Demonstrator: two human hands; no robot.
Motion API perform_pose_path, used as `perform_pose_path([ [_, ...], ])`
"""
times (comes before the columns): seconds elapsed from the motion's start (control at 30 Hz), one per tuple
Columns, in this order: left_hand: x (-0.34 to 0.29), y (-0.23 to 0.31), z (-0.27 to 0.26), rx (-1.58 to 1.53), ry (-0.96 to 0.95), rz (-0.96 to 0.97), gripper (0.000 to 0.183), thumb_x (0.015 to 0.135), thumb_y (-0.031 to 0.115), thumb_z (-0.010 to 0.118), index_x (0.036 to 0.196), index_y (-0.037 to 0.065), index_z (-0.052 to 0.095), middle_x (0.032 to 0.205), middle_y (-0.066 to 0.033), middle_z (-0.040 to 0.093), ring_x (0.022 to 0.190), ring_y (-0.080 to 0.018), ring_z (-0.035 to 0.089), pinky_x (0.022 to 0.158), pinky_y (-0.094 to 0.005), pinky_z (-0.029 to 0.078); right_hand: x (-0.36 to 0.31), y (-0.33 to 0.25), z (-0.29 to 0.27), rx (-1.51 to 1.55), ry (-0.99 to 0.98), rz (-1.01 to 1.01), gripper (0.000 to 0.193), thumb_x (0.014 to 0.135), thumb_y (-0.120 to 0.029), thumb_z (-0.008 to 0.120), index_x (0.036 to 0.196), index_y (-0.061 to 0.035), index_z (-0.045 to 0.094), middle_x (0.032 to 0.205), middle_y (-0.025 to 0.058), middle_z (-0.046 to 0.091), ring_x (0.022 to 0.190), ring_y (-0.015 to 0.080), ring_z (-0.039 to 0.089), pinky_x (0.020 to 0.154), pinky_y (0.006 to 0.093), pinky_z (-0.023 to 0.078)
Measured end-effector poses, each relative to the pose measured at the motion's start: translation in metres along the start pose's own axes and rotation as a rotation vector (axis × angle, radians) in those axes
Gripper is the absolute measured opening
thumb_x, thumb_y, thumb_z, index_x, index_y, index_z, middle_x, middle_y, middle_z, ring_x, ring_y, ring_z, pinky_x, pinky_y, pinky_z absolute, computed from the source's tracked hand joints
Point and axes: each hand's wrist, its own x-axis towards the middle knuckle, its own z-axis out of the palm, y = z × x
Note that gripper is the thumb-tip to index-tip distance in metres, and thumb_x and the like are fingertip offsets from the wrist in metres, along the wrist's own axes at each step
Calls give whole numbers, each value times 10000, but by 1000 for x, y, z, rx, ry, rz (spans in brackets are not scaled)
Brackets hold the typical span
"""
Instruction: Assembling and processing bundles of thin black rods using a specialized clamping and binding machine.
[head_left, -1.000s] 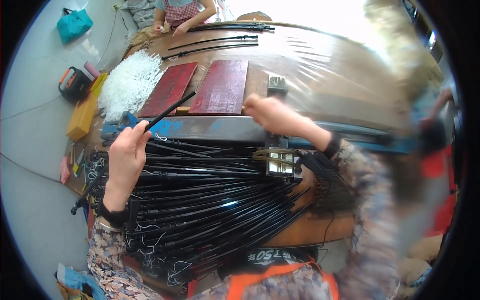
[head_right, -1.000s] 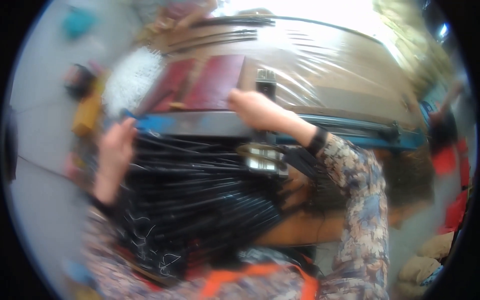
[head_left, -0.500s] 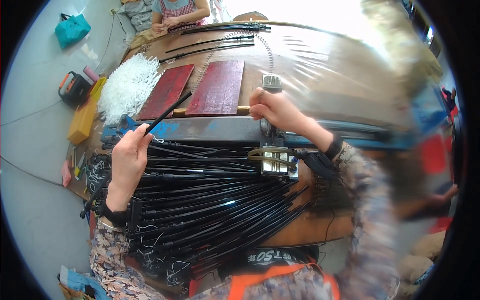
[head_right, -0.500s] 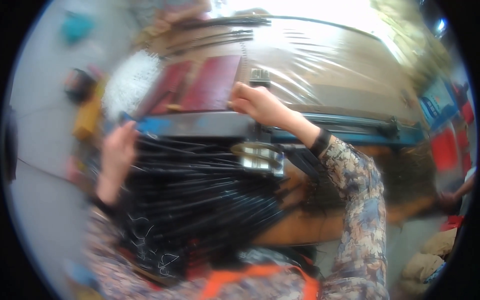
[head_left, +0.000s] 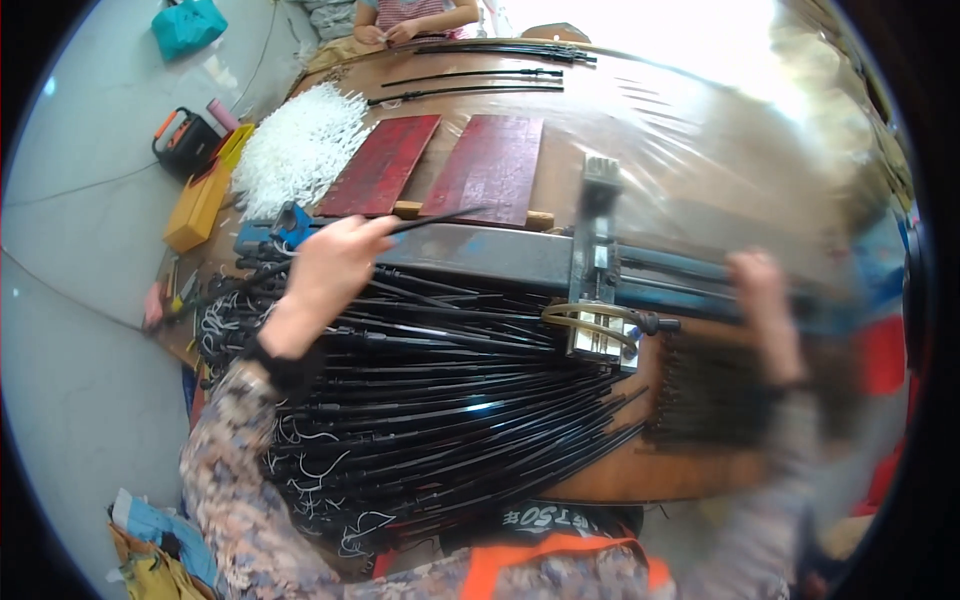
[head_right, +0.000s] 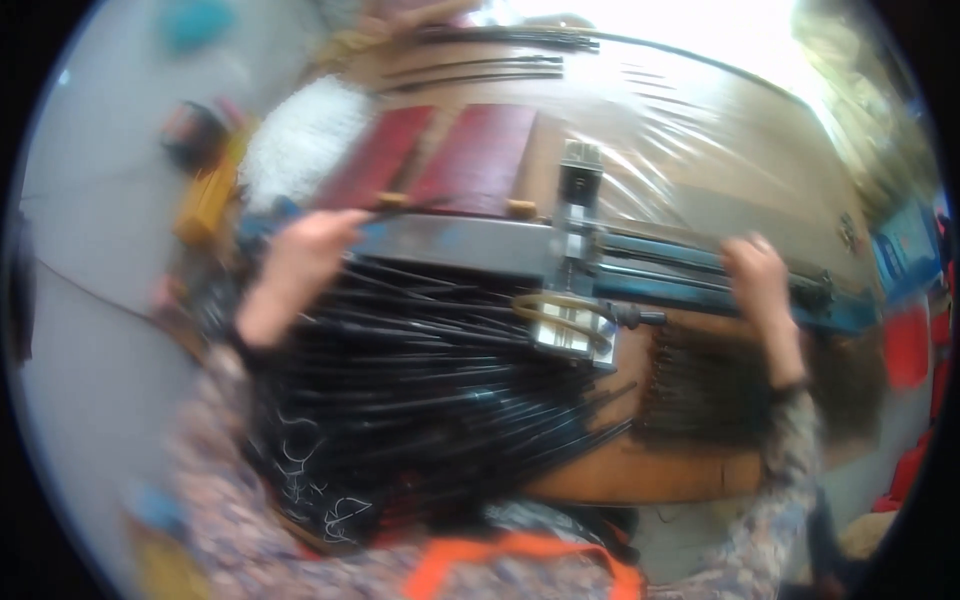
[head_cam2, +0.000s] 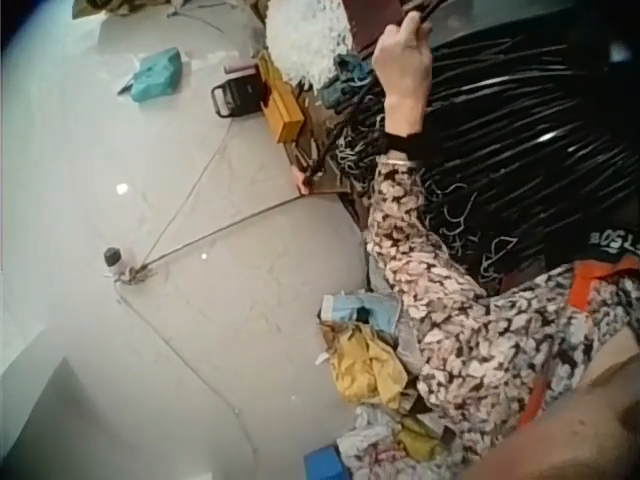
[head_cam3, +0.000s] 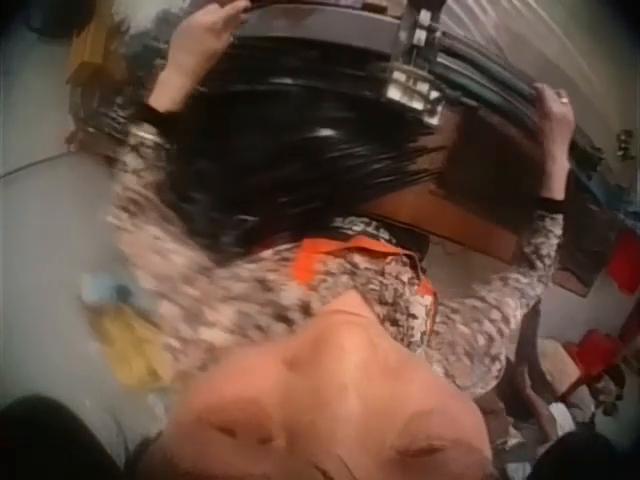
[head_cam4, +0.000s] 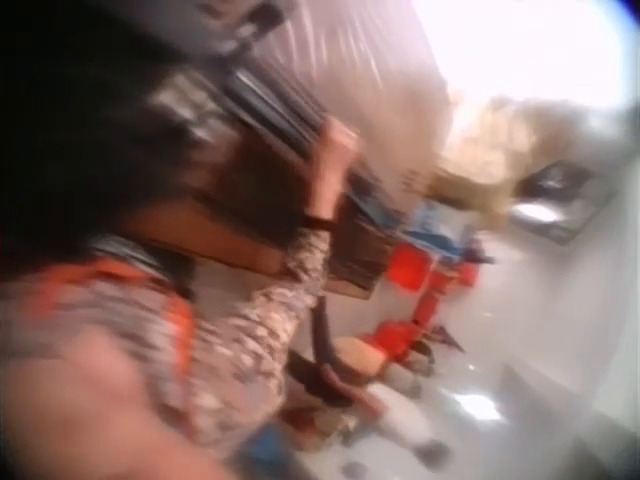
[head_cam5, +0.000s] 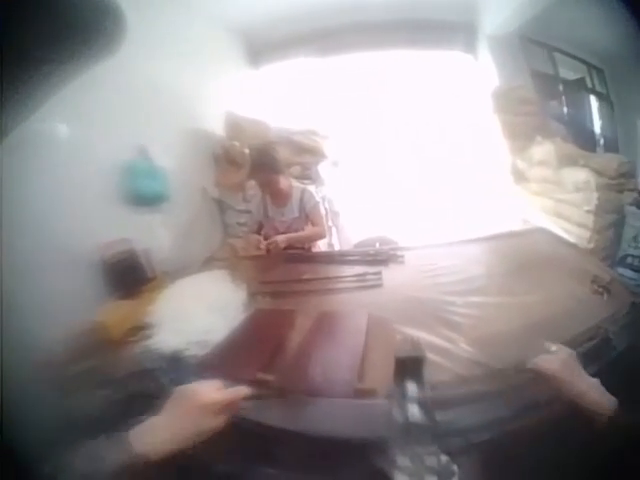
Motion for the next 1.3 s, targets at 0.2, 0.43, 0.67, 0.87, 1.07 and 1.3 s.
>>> perform_pose_path([
  [0.2,90,109,98,-236,71,413,130,918,224,667,920,95,648,766,-108,643,752,-307,679,658,-416,558,-63,60,-15,-77,1,100,42,911,-74,587,884,-50,608,810,162,586,840,381,588,741,472,460],
  [0.43,77,97,112,-246,59,343,222,948,240,646,836,49,627,791,-130,650,788,-322,675,699,-426,547,-70,63,6,19,11,167,94,941,-102,560,881,-34,583,818,168,564,811,380,577,723,461,457],
  [0.67,77,104,126,-551,101,260,188,873,232,716,807,58,686,903,-109,679,882,-349,647,787,-462,523,-79,76,17,-12,20,115,76,929,-84,571,900,-27,611,851,160,612,855,356,612,749,443,479],
  [0.87,90,112,130,-437,-52,232,242,930,281,665,833,61,634,846,-118,687,838,-352,678,722,-466,542,-43,-25,-23,-95,-92,16,377,938,-33,563,1309,30,587,1349,213,616,1385,353,490,1207,545,267],
  [1.07,89,113,126,-248,-116,198,247,967,296,612,837,89,584,744,-143,674,712,-370,684,575,-487,524,-46,-81,-26,98,19,-108,280,869,-67,678,1138,7,666,1129,130,704,1150,329,613,1016,501,407],
  [1.3,87,121,130,-291,-101,197,252,971,297,610,833,90,573,733,-136,645,725,-368,662,595,-461,506,-54,-102,-9,334,-49,2,389,847,-108,728,1210,1,642,1097,138,680,1058,330,606,929,472,444],
])
